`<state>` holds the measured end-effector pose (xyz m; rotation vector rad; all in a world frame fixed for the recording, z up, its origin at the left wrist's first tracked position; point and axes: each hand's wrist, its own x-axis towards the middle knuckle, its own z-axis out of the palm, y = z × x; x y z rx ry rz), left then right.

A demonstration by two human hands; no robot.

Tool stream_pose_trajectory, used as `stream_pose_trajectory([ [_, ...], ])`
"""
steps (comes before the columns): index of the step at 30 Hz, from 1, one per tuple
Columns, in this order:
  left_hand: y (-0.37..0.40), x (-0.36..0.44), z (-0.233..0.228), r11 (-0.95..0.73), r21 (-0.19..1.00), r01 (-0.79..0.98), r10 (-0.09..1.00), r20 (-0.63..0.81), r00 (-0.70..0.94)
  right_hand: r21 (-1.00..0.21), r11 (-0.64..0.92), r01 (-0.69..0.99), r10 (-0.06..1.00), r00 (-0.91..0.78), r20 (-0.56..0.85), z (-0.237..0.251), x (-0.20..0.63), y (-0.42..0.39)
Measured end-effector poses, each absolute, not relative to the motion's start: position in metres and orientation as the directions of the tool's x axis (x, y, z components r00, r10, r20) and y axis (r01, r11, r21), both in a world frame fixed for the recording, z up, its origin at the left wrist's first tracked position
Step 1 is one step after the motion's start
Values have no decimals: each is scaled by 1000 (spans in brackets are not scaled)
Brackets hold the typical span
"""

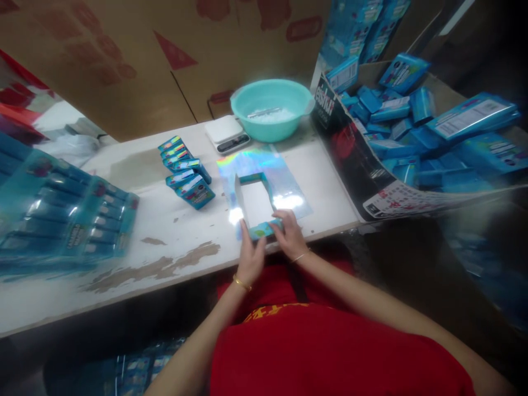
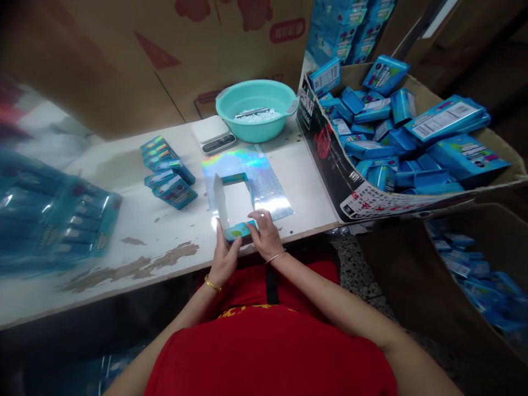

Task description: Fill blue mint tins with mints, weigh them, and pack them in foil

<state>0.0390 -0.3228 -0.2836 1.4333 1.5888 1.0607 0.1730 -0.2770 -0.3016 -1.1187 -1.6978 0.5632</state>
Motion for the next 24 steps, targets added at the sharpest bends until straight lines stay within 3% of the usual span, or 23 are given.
stream_pose_trajectory([
  [7,-308,27,-279,62,875,480,942,107,-317,-533,713,455,701,-433,567,-322,191,-275],
  [12,-304,31,-284,127,901,414,936,30,-351,-472,716,514,689,-412,596,-330,187,-277],
  [18,-310,36,-281,48,887,459,938,118,-325,-449,735,508,667,-418,617,-331,182,-279],
  [24,-303,29,-281,102,890,446,944,54,-324,-446,740,505,655,-385,650,-337,181,-276],
])
